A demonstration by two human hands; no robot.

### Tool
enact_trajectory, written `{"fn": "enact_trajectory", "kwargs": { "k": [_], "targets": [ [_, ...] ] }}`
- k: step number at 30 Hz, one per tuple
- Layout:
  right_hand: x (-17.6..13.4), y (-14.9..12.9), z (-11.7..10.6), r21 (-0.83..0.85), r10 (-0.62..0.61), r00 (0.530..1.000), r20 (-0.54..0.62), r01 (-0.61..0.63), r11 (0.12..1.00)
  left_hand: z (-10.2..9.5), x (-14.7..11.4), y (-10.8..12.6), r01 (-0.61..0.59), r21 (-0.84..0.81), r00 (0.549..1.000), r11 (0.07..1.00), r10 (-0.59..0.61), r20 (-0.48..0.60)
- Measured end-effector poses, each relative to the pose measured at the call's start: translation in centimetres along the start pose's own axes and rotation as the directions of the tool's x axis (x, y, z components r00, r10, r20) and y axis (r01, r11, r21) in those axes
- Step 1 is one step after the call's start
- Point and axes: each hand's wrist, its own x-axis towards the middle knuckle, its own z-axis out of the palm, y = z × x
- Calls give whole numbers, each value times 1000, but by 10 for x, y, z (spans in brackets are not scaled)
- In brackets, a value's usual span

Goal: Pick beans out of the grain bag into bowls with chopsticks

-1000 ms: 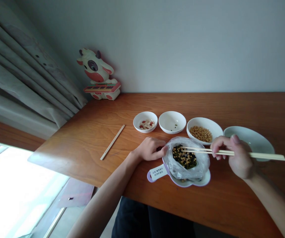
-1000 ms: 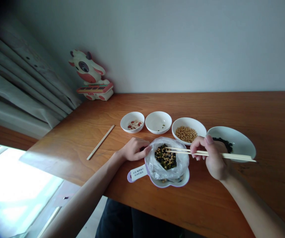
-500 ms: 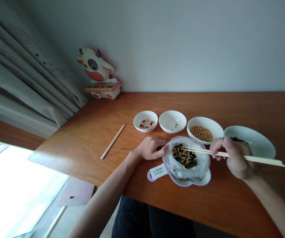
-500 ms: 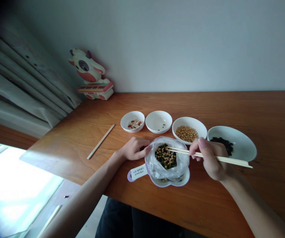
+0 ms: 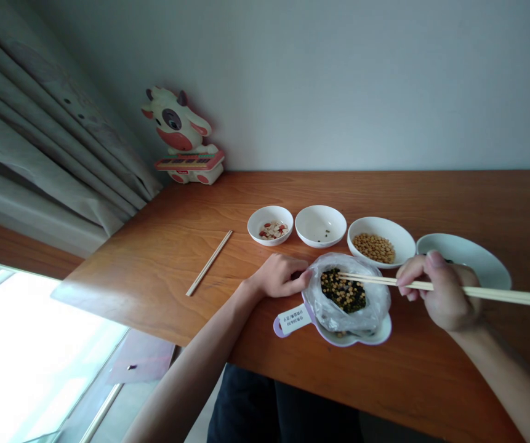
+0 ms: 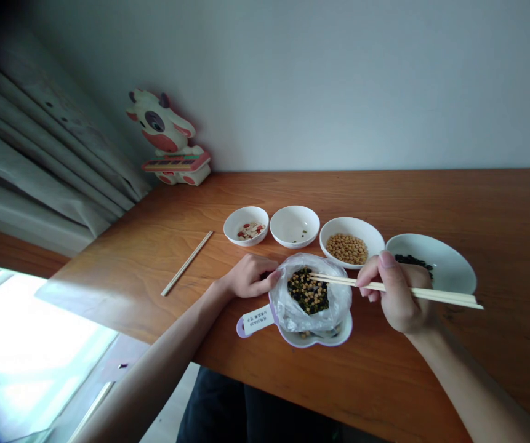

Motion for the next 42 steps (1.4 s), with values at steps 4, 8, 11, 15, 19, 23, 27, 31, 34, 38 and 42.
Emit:
{"fn": "enact_trajectory", "kwargs": {
  "k": [4, 8, 11, 15, 19, 23, 27, 31, 34, 38, 42],
  "targets": [
    [2, 2, 0, 27, 45, 999, 25, -45, 999, 1, 0, -1, -1, -5, 1000, 1000, 1, 1],
    [2, 8, -4, -33, 66, 993, 100, -63, 997, 1, 0, -1, 1, -5, 1000, 1000, -1, 0],
    [1, 11, -6, -87, 41, 989, 143, -29, 996, 1, 0, -1, 8, 0, 1000, 1000, -8, 6],
    [0, 12, -7, -103, 50, 984, 172, -33, 994, 1, -1, -1, 9, 7, 1000, 1000, -9, 6],
    [2, 11, -6, -57, 68, 979, 191, -58, 997, 2, -1, -2, 2, 10, 1000, 1000, -2, -4],
    [4, 10, -3, -23, 58, 976, 208, -55, 998, 2, 0, -1, 0, 8, 1000, 1000, 0, -8],
    [4, 10, -4, -38, 68, 974, 215, -61, 997, 1, 0, -1, -1, -1, 1000, 1000, 1, -11],
    [3, 12, -6, -79, 61, 975, 214, -45, 996, 1, 0, -1, -8, 0, 1000, 1000, 8, -4],
    [2, 13, -8, -103, 57, 976, 208, -36, 994, 0, 0, -1, -16, 1, 1000, 1000, 16, -1],
    [1, 13, -8, -118, 65, 982, 179, -44, 992, 0, 0, -1, -12, -17, 1000, 1000, 12, 2],
    [0, 11, -6, -104, 71, 989, 132, -57, 993, 0, 0, -1, -3, -22, 1000, 1000, 3, 0]
  ]
}}
